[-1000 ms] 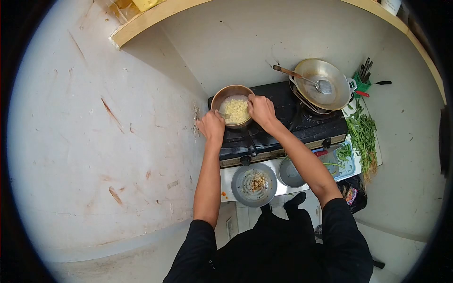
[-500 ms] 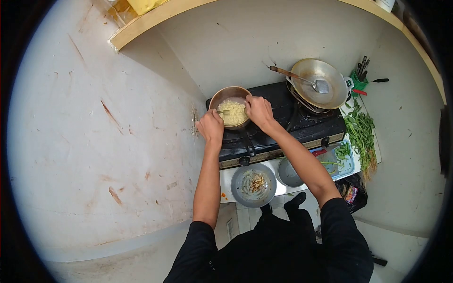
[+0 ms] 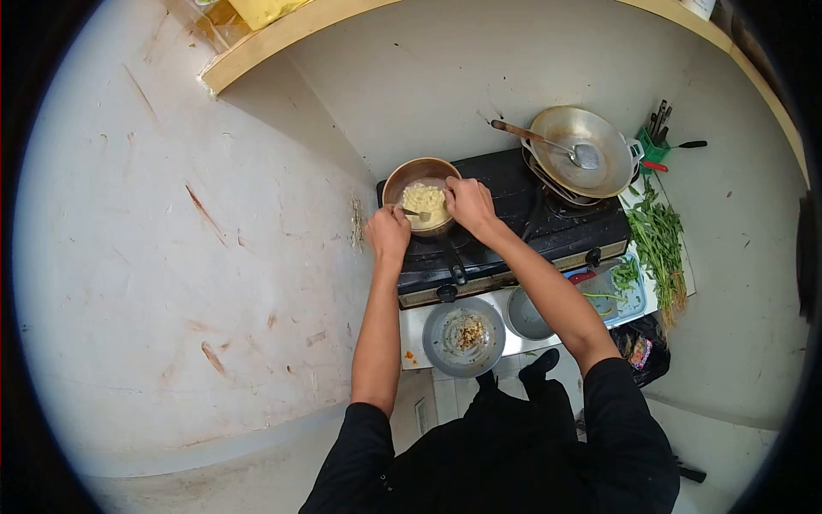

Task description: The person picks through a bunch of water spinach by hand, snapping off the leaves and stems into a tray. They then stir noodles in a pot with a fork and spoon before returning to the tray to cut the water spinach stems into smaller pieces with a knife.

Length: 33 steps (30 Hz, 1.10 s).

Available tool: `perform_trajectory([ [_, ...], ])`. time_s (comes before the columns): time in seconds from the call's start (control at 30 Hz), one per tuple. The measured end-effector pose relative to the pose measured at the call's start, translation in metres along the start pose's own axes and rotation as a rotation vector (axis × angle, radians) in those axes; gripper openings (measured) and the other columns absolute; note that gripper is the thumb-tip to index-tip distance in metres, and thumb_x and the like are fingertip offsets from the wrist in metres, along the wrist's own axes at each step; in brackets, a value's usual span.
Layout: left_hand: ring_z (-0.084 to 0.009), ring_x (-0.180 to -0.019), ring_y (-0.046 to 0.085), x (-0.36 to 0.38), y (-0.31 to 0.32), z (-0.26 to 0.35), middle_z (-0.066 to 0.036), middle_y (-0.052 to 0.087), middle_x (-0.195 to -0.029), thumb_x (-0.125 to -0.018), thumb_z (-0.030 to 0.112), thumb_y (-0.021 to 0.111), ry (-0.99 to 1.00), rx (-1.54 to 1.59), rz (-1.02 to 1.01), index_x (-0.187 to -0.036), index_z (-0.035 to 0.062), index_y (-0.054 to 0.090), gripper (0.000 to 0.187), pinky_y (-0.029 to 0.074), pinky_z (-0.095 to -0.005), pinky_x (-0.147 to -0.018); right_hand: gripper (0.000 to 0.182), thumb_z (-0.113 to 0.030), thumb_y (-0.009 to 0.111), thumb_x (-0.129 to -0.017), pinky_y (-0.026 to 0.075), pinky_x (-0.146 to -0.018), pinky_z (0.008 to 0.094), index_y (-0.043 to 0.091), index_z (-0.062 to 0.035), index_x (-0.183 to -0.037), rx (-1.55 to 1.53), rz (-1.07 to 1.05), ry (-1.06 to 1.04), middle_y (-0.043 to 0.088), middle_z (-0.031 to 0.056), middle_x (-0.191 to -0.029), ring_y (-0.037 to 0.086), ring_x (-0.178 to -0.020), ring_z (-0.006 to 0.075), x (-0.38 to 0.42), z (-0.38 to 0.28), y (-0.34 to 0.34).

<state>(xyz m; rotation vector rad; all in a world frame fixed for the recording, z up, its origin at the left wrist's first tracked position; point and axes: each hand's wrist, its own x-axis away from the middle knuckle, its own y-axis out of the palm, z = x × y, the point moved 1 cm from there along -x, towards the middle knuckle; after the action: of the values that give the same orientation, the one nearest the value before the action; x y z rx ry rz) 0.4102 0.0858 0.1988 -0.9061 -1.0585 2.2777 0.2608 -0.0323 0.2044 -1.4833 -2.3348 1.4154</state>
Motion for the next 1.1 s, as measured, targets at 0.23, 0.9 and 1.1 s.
perform_trajectory([
  [0.23,-0.0433,-0.076,0.067,-0.006,0.003,-0.015,-0.024,0.068,-0.079,-0.09,0.022,0.058,-0.03,0.207,-0.011,-0.09,0.0043,0.074,0.024,0.052,-0.0517,-0.071,0.014,-0.014,0.06,-0.087,0.054,-0.07,0.05,0.066,-0.0021,-0.087,0.018,0.035,-0.02,0.067,0.0235,-0.08,0.067,-0.077,0.0417,-0.005,-0.007,-0.007],
  [0.9,-0.0411,-0.073,0.067,0.002,-0.009,-0.012,-0.023,0.069,-0.08,-0.089,0.018,0.06,0.015,0.083,0.123,-0.088,0.0043,0.074,0.02,0.051,-0.0483,-0.069,0.012,-0.014,0.061,-0.087,0.052,-0.065,0.0483,0.064,-0.0031,-0.085,0.012,0.125,-0.031,0.066,0.0201,-0.077,0.065,-0.075,0.0408,-0.002,-0.006,-0.004],
  [1.1,-0.0385,-0.072,0.066,0.01,-0.035,-0.003,-0.021,0.069,-0.082,-0.091,0.012,0.058,0.043,0.254,0.21,-0.092,-0.0023,0.072,0.02,0.052,-0.0447,-0.067,0.013,-0.015,0.061,-0.088,0.052,-0.066,0.0464,0.065,-0.0033,-0.086,-0.125,0.138,0.027,0.067,0.0192,-0.078,0.066,-0.074,0.039,0.007,-0.018,-0.043],
])
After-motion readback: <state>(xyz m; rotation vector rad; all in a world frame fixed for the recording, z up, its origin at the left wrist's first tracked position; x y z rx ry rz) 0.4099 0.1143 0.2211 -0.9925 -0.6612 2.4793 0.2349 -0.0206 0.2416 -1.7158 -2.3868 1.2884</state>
